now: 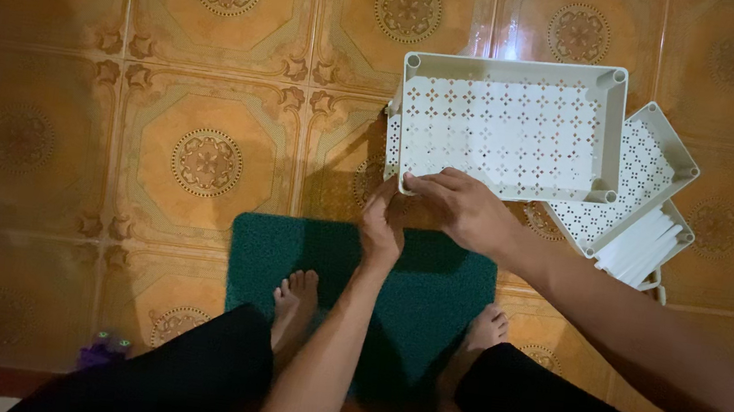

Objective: The person assembles a white plastic storage rack by inserting legs into perforated trays and stacking the trays together. They handle multiple trays and legs, securing each leg into the tray corners before stacking the units.

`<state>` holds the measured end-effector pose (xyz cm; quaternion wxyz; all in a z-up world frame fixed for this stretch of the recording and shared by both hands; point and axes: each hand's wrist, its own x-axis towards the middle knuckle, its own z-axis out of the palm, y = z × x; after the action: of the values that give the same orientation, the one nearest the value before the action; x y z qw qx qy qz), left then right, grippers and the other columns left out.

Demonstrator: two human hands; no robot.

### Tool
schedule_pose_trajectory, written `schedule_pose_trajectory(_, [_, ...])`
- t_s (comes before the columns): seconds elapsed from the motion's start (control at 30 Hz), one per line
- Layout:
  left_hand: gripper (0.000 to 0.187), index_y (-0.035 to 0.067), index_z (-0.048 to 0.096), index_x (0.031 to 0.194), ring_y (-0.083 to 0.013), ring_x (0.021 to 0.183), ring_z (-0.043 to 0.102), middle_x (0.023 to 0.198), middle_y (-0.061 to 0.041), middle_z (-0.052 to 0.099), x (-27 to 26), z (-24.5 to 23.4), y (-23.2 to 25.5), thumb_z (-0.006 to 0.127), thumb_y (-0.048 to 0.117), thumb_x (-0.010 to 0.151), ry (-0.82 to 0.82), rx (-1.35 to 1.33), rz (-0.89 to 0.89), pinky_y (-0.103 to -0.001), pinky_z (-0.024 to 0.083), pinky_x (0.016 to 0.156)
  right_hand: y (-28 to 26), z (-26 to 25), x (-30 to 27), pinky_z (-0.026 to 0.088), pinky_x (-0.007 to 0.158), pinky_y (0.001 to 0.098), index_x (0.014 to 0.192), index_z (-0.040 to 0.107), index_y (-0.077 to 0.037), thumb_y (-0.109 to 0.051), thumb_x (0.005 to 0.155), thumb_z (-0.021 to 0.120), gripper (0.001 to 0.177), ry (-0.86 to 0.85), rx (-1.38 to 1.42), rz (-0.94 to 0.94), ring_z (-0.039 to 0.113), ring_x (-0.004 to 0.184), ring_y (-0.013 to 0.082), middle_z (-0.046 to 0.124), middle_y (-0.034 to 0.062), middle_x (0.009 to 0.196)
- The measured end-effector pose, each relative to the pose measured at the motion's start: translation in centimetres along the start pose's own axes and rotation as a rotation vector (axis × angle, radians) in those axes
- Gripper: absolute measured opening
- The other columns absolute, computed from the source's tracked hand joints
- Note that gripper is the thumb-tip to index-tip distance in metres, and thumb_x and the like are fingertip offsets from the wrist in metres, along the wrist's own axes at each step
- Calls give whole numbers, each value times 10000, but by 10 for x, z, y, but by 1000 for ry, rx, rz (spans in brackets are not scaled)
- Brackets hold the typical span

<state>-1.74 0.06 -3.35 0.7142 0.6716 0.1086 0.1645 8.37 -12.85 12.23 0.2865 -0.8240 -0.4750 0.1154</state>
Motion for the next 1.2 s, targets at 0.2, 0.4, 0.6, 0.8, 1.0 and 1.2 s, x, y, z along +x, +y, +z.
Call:
schedule_pose_trajectory(0.2, [369,-7,604,1423,-255,1283,635,1369,-129,645,2,5,-2,459,-13,1084,28,-334,-62,-380,538,1090,3,3,-1,561,902,453,1334,611,59,-35,814,746,545,37,-32,-40,669,1062,380,701,215,1194])
schedule_pose_trajectory(0.4, [413,-3,569,1424,-265,1248,647,1332,-143,647,0,-1,-3,539,-41,1015,11,41,52,-372,542,1042,3,6,-1,567,899,430,1337,615,47,-40,799,742,560,24,-91,-35,680,1050,355,713,192,1208])
schedule_pose_trajectory(0.6, [359,-2,581,1440,-257,1262,631,1351,-150,639,2,3,-13,490,38,1096,27,-353,-154,-383,525,1070,3,8,0,591,841,402,1352,606,49,-43,841,749,538,51,-159,-84,693,989,321,726,169,1188])
schedule_pose_trajectory(0.8, [395,1,533,1453,-272,1254,637,1359,-166,635,-1,-3,-11,509,55,1063,-23,131,-18,-375,520,1043,4,7,-1,597,750,397,1344,606,75,-19,796,751,575,58,-173,-116,678,902,310,732,164,1169])
schedule_pose_trajectory(1.0, [414,20,489,1491,-247,1278,590,1379,-124,592,3,1,-26,489,82,1082,-65,-492,-233,-388,509,1073,7,8,1,587,763,402,1290,615,58,-67,799,758,526,83,-186,-154,675,911,318,727,155,1175])
schedule_pose_trajectory(1.2, [364,-7,515,1446,-240,1264,603,1370,-127,611,3,2,-38,478,98,1099,-77,-739,-274,-390,499,1079,6,4,1,586,758,397,1318,611,87,-44,783,748,568,87,-221,-199,667,894,314,718,165,1184])
